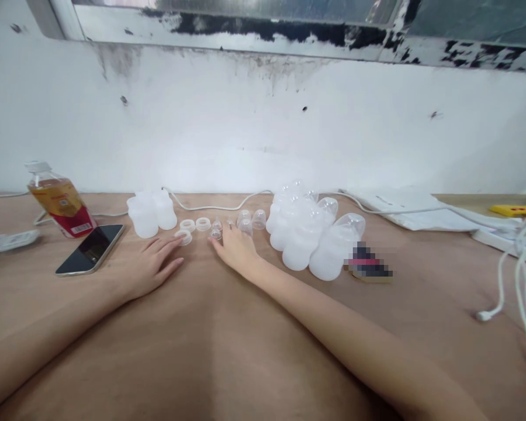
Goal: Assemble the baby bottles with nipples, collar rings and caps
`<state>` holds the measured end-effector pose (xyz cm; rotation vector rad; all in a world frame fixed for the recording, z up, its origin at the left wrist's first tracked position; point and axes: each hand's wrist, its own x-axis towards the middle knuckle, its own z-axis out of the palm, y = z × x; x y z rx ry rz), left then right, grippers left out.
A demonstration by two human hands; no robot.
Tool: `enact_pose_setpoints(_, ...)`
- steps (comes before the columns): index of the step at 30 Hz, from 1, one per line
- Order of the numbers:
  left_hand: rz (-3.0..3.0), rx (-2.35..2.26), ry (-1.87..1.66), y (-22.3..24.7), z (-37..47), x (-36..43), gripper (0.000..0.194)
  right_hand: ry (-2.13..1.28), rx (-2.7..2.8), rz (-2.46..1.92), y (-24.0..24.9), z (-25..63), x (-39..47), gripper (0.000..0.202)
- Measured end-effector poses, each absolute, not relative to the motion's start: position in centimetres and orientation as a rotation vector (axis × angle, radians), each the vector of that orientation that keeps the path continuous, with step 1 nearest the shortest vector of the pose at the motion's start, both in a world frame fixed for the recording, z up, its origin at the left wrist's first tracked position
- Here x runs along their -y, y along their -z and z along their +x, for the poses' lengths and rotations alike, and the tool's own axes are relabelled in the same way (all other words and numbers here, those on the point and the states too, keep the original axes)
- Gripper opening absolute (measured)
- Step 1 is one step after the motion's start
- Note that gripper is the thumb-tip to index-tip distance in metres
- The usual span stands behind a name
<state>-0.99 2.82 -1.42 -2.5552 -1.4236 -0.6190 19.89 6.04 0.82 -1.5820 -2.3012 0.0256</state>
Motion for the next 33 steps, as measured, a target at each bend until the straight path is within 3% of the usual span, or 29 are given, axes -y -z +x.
enact_pose_setpoints(10, -2.702, 1.157, 0.778, 1.5, -0.7, -1.8, 0.021, 0.024, 2.328, -1.588, -0.4, 19.4, -7.3, 0.027)
enact_pose_setpoints(13, -2.732, 1.219, 0.883, 1.6, -0.7, -1.7, 0.027, 0.021, 2.311, -1.505, -0.7, 20.4, -5.1, 0.026)
enact_pose_setpoints(17, -2.769, 1.260, 0.870, 1.8, -0.5, -1.9, 0.050, -0.020, 2.395, -1.440, -0.1, 21.7, -2.3, 0.026)
enact_pose_setpoints(21, -2.921, 1.279, 0.821, 1.9, -0.4, -2.4, 0.042, 0.005, 2.430, -1.451, 0.8, 22.1, -1.4, 0.029)
enact_pose_setpoints(23, -2.923, 1.354, 1.024, 1.6, -0.4, -2.4, 0.042, 0.019, 2.429, -1.452, 0.9, 22.0, -1.5, 0.030)
enact_pose_setpoints(28, -2.865, 1.611, 2.056, 1.3, 0.0, -2.2, 0.042, 0.028, 2.442, -1.452, 0.7, 21.8, -1.7, 0.030)
enact_pose_setpoints(33, -2.880, 1.851, 2.251, 1.8, 0.3, -2.4, 0.041, 0.033, 2.440, -1.416, 0.9, 21.9, -1.6, 0.029)
